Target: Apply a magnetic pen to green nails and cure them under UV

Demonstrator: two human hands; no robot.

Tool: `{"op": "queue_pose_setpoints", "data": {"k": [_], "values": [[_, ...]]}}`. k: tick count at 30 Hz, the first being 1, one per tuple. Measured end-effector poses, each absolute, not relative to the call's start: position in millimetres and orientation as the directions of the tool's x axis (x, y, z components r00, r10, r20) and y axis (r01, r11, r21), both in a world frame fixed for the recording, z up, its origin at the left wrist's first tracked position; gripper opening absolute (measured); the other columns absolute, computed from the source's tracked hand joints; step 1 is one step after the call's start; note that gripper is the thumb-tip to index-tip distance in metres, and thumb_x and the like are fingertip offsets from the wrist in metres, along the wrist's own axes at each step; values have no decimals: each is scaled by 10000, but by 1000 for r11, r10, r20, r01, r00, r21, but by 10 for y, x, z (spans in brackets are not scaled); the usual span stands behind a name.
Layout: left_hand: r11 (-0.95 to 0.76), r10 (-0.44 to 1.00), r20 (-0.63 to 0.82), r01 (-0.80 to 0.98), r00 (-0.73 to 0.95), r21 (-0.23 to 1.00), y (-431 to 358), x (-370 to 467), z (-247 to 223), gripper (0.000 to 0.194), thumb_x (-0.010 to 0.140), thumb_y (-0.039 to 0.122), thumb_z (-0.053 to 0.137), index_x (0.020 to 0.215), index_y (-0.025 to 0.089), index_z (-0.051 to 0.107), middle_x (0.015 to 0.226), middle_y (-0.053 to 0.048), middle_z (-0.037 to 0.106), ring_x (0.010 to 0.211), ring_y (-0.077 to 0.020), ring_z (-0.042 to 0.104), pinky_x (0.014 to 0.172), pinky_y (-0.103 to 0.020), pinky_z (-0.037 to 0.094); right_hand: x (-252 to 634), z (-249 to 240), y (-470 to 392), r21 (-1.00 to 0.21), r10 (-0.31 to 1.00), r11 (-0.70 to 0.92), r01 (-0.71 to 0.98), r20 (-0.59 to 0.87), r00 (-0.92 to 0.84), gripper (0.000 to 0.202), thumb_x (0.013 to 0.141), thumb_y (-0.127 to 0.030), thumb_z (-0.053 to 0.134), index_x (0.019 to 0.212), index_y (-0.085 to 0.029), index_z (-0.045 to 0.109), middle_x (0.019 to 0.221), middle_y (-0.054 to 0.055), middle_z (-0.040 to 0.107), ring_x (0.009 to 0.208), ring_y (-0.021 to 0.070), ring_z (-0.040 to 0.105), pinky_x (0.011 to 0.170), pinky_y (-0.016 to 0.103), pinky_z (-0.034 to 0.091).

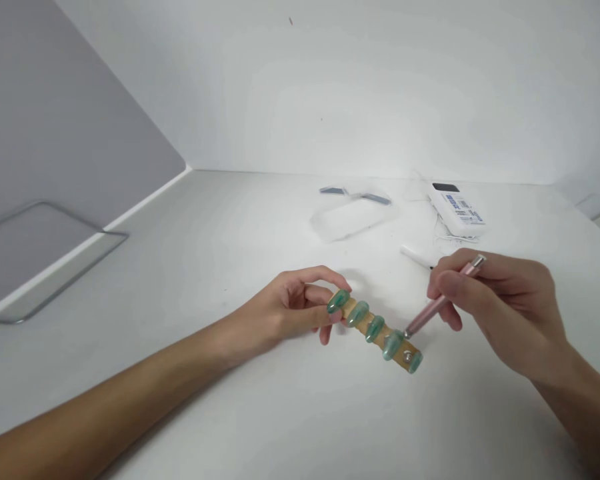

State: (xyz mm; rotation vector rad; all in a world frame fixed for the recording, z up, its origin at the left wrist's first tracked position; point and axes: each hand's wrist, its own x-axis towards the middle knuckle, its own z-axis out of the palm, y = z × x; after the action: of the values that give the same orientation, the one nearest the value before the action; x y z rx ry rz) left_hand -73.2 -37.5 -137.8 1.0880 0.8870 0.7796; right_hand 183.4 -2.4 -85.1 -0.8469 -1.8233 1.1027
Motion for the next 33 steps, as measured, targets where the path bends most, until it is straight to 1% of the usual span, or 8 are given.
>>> {"op": "queue_pose_setpoints", "data": {"k": [6,9,17,20,25,30,33], "values": [[287,871,-227,-77,435,955,-378,-733,-1376,176,878,216,694,1041,192,631,838,-36,729,613,-113,592,628,-254,504,1831,-849,-25,-906,849,392,159,290,-441,245,886,-212,644,642,-195,652,618,-12,616,469,99,511,430,246,416],[278,875,-217,-81,432,957,-379,-736,-1381,185,875,221,697,1044,186,629,846,-47,732,612,-116,593,622,-257,512,1829,-841,-29,-907,851,385,169,278,-446,238,890,-228,640,655,-194,663,636,-4,634,474,103,518,432,250,417],[264,877,-190,-114,441,958,-376,-726,-1387,185,877,207,700,1045,178,627,818,-39,725,620,-115,600,607,-240,526,1823,-834,-34,-917,853,368,152,268,-448,226,872,-196,653,647,-196,669,602,-18,611,467,98,516,426,241,409],[264,880,-194,-106,434,959,-374,-729,-1388,191,874,209,703,1046,178,627,809,-38,720,610,-113,595,609,-244,530,1827,-831,-38,-917,849,369,148,268,-455,236,877,-222,653,643,-194,664,605,-10,615,458,103,511,419,248,406],[260,877,-184,-115,445,959,-370,-739,-1389,173,884,187,688,1048,191,632,820,-31,727,627,-112,607,616,-235,528,1833,-833,-40,-914,842,373,156,263,-471,223,890,-247,648,675,-196,675,624,1,632,467,108,509,424,251,397],[261,875,-175,-137,452,956,-365,-733,-1387,158,896,153,665,1048,184,632,830,-33,728,633,-102,602,619,-222,524,1826,-831,-31,-911,834,390,133,289,-470,239,891,-225,645,655,-196,666,630,-7,634,475,101,508,434,247,385],[273,871,-188,-129,453,953,-365,-730,-1385,162,896,148,665,1050,184,630,826,-29,724,634,-99,598,625,-220,522,1824,-819,-30,-910,826,391,139,279,-490,257,898,-232,644,643,-197,657,624,-13,633,482,98,502,444,247,385]]}}
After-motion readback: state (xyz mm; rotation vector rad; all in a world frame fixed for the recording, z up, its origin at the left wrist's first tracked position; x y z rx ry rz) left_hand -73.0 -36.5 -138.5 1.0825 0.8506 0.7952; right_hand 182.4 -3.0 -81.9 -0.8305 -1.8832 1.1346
